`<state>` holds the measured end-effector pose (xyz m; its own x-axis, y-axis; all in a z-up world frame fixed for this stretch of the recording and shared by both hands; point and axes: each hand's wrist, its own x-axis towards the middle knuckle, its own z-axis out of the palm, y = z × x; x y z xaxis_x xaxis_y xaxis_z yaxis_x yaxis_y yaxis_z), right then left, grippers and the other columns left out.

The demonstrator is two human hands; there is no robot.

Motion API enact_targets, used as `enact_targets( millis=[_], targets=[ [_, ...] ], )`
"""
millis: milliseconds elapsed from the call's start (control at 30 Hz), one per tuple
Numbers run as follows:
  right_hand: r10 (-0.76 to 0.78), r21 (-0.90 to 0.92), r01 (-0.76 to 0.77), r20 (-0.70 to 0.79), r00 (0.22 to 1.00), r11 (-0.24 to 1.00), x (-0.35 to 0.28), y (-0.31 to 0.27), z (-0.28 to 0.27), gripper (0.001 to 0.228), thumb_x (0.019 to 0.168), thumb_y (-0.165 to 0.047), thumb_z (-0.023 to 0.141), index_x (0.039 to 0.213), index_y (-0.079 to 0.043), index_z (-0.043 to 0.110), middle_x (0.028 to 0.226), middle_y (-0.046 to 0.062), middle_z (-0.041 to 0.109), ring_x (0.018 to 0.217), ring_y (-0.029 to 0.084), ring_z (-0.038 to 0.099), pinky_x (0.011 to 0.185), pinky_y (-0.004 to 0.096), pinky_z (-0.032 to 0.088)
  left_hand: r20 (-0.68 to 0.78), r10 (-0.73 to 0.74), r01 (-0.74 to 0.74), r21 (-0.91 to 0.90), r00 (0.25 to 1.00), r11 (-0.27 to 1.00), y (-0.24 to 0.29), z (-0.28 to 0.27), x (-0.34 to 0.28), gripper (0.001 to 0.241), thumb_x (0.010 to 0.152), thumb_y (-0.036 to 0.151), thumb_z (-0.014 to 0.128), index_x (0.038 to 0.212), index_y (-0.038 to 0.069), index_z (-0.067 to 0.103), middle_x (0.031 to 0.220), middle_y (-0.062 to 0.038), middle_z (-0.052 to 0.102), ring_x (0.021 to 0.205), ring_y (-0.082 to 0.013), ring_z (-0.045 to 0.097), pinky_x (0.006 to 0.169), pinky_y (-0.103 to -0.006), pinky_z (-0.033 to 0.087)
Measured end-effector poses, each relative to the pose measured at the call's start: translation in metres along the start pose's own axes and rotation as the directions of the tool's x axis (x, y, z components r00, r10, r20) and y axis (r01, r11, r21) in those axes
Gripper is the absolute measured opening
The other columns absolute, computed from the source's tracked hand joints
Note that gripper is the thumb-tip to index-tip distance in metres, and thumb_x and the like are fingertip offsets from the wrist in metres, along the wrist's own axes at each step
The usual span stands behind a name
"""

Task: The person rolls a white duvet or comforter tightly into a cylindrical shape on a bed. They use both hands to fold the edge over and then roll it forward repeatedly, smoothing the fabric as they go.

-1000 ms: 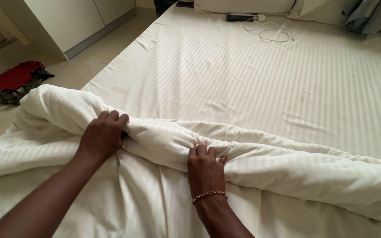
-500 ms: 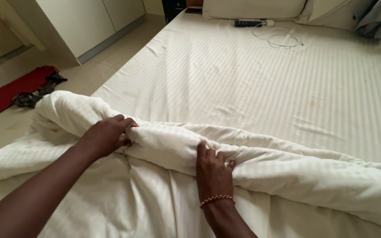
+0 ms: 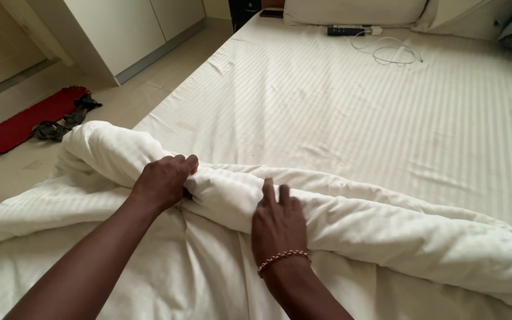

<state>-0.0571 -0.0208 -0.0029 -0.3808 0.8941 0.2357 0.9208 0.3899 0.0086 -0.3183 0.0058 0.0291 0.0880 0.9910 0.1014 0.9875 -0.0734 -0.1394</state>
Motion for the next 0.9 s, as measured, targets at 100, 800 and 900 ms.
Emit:
enact_targets(
  millis=[100,800,900],
  targets=[
    [-0.078,0.096,0.081,-0.031,0.996,0.992,0.009,-0.002,0.009,0.023,0.089,-0.012,0.059,0.105,0.002,0.068,0.135,0.018,0.059,0.12,0.033,0.06,0.098,0.042,0.052,-0.009,-0.01,0.01,-0.012,1.0,1.0,-0.004,-0.003,-0.001,0.029,0.082,0.001,0.065,0.107,0.015,0.06,0.099,-0.005,0.071,0.097,-0.0265,0.071,0.081,-0.0431,0.059],
    [-0.03,0.219,-0.022,0.23,0.973,0.976,0.012,-0.026,-0.022,0.076,0.074,-0.017,0.072,0.145,-0.004,0.049,0.143,0.016,0.046,0.119,0.038,0.056,0.093,0.056,0.052,-0.298,-0.227,0.174,-0.195,0.927,0.965,-0.007,0.023,-0.038,0.03,0.083,0.004,0.064,0.108,0.018,0.073,0.092,-0.007,0.073,0.085,-0.0298,0.073,0.074,-0.0422,0.059],
    [0.004,0.17,-0.036,0.186,0.983,0.985,0.011,-0.031,-0.009,0.055,0.086,-0.015,0.065,0.138,-0.006,0.053,0.137,0.016,0.054,0.116,0.038,0.059,0.087,0.055,0.055,-0.199,-0.192,0.134,-0.274,0.961,0.952,-0.025,0.013,-0.027,0.039,0.077,0.011,0.07,0.115,0.02,0.074,0.102,-0.007,0.075,0.093,-0.029,0.073,0.079,-0.0419,0.058]
  ],
)
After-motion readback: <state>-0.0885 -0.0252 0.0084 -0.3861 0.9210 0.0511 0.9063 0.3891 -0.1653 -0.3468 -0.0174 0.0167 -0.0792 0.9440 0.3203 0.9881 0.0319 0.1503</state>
